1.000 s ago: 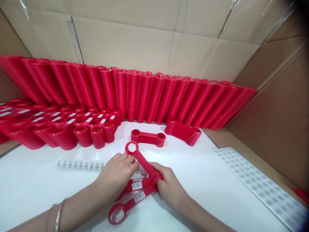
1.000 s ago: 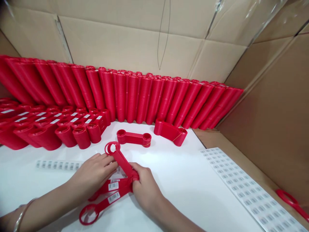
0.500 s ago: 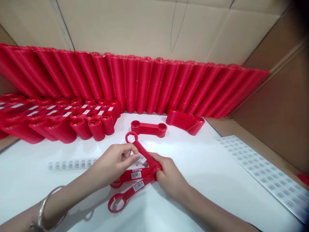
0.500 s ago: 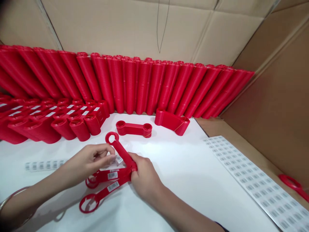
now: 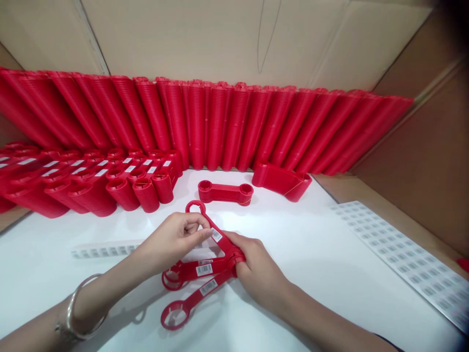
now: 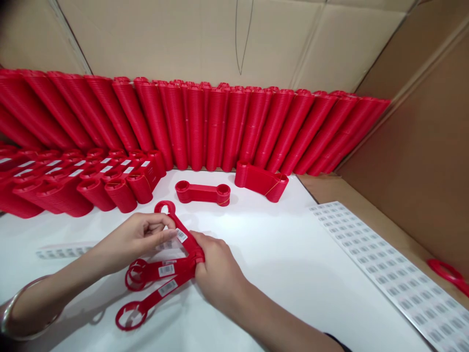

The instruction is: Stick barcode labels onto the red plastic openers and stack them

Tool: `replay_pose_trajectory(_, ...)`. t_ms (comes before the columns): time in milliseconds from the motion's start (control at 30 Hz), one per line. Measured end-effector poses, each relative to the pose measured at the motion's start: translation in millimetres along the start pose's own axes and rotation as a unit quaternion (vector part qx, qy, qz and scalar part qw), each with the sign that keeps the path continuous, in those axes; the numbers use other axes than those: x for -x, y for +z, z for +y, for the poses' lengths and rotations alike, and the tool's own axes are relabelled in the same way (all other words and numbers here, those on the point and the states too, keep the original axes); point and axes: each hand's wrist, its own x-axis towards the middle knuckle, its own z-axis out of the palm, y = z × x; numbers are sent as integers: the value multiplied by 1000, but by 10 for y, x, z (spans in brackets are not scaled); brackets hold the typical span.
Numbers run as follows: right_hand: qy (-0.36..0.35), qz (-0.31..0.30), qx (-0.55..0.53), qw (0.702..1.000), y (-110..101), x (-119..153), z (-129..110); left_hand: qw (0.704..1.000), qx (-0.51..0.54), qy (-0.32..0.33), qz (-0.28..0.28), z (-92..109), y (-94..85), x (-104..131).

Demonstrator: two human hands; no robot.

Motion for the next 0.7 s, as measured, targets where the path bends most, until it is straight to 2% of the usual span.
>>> replay_pose_trajectory(133,-3,4,0,1000,6,6,-7,999,-32,1,13,24,18,2)
replay_pose_trajectory(367,-9,3,-15,1000,7,1,-12,990,-121,15,74,19,83,20)
replay_pose_trajectory(500,-8,1,-34,999,5,1,-20,977,-179,46,110,20,134,45)
replay_pose_trajectory(700,-4,-4,-56,998,4,2,-30,975,-172,66,124,33,158,68)
